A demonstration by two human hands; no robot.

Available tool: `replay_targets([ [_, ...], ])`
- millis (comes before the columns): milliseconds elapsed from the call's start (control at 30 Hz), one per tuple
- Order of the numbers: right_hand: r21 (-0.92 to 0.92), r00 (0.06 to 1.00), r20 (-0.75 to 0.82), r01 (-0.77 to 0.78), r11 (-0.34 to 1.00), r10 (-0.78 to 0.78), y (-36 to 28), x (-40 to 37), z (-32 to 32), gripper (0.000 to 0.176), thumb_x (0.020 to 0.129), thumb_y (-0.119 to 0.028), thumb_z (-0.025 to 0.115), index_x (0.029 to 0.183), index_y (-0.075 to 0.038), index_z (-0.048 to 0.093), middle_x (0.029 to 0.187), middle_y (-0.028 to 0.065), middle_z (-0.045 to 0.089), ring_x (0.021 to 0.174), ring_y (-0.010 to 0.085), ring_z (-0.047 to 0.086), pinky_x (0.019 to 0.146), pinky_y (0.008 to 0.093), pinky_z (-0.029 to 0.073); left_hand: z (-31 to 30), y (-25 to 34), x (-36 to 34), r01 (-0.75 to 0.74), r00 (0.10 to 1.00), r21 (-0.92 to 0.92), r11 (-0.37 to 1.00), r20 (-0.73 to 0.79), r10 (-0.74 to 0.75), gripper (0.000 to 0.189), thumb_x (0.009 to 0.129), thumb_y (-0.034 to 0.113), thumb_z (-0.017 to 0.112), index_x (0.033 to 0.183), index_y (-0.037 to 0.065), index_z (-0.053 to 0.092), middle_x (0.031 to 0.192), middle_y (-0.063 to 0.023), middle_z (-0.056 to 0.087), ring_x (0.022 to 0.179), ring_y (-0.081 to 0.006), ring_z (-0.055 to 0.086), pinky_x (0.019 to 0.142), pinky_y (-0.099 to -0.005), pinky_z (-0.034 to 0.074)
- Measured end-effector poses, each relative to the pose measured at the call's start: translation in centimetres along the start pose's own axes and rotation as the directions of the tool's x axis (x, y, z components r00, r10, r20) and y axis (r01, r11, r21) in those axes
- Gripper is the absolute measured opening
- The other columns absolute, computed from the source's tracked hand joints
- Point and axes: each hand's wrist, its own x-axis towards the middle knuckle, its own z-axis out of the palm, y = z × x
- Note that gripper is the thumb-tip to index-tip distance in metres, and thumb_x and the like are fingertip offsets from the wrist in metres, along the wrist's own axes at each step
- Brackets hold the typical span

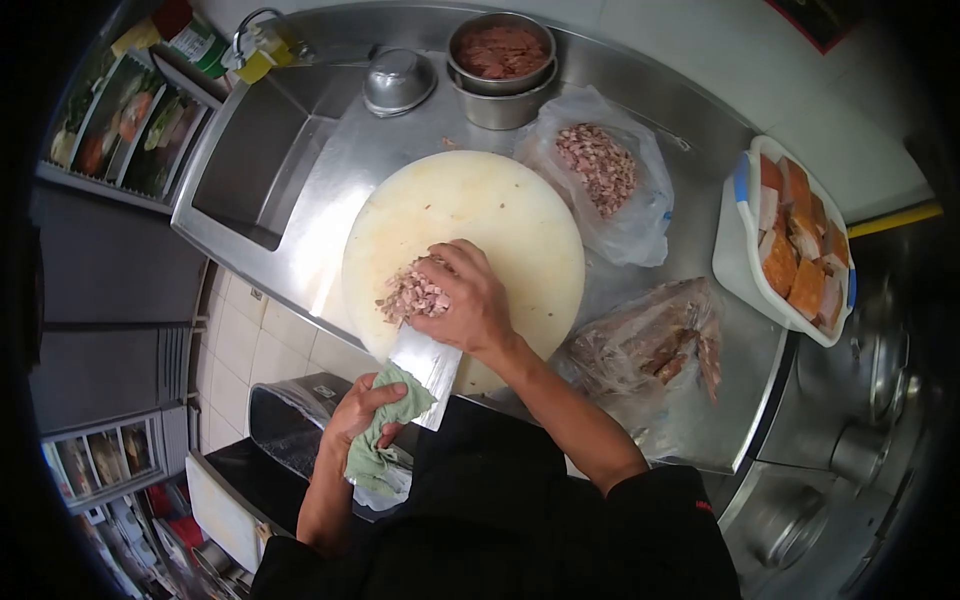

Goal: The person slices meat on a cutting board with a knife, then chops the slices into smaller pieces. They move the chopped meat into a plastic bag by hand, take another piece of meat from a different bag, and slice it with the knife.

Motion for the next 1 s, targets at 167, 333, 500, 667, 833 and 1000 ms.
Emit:
replay_targets([
  [167,0.027,0.999,-0.025,-0.04,0.999,0.041,0.5,2.2,-3.4,0.054,0.057,-0.019,0.084,0.108,-0.006,0.073,0.119,0.0145,0.065,0.116,0.0364,0.058,0.098,0.0447,0.051,3.2,2.7,0.7,-0.023,1.0,0.034,0.999,-0.001,0.023,0.018,0.095,0.015,0.062,0.096,-0.002,0.063,0.059,-0.0072,0.054,0.041,-0.0129,0.048,0.033,-0.0271,0.039],
  [333,-0.093,0.993,-0.121,0.002,0.996,-0.013,4.0,4.1,-8.9,0.049,0.06,-0.021,0.08,0.105,-0.005,0.071,0.117,0.0141,0.065,0.115,0.0387,0.058,0.097,0.0452,0.05,7.9,6.2,3.9,-0.018,0.998,0.12,0.993,0.059,0.011,0.019,0.095,0.015,0.062,0.098,-0.004,0.063,0.06,-0.008,0.055,0.041,-0.0137,0.048,0.033,-0.0273,0.038],
  [500,-0.198,0.988,-0.156,-0.043,0.979,0.012,11.1,6.1,-14.1,0.049,0.063,-0.023,0.082,0.108,-0.006,0.072,0.117,0.0143,0.066,0.115,0.0382,0.059,0.101,0.0449,0.048,13.5,10.3,11.1,-0.019,0.989,0.247,0.969,0.147,-0.018,0.019,0.094,0.013,0.06,0.102,-0.004,0.062,0.064,-0.0083,0.057,0.044,-0.0152,0.049,0.036,-0.0294,0.038],
  [667,-0.154,0.952,-0.193,-0.269,0.951,0.238,21.9,8.1,-11.7,0.049,0.068,-0.032,0.081,0.108,-0.005,0.073,0.116,0.0158,0.067,0.114,0.0344,0.061,0.104,0.0446,0.046,15.7,11.6,17.5,0.031,0.991,0.108,0.994,0.125,-0.044,0.019,0.094,0.012,0.057,0.105,-0.004,0.059,0.078,-0.0104,0.06,0.054,-0.0153,0.052,0.046,-0.0299,0.041],
  [833,-0.389,0.944,-0.022,-0.311,0.867,0.329,25.5,8.9,-9.6,0.066,0.072,-0.039,0.08,0.128,-0.009,0.063,0.14,0.0173,0.053,0.134,0.0435,0.041,0.113,0.0526,0.033,14.6,12.6,15.3,0.113,0.994,0.127,0.985,-0.011,-0.112,0.018,0.094,0.01,0.055,0.106,-0.003,0.059,0.085,-0.0097,0.062,0.053,-0.0128,0.051,0.045,-0.0257,0.038],
  [1000,-0.333,0.93,0.126,-0.287,0.898,0.344,26.9,9.9,-10.1,0.072,0.075,-0.055,0.076,0.133,-0.014,0.061,0.141,0.0193,0.05,0.135,0.0473,0.035,0.115,0.0572,0.028,14.7,14.2,13.5,0.16,0.987,0.053,0.986,-0.038,-0.158,0.016,0.092,0.008,0.057,0.103,-0.003,0.058,0.084,-0.0111,0.065,0.048,-0.0105,0.049,0.039,-0.0201,0.037],
])
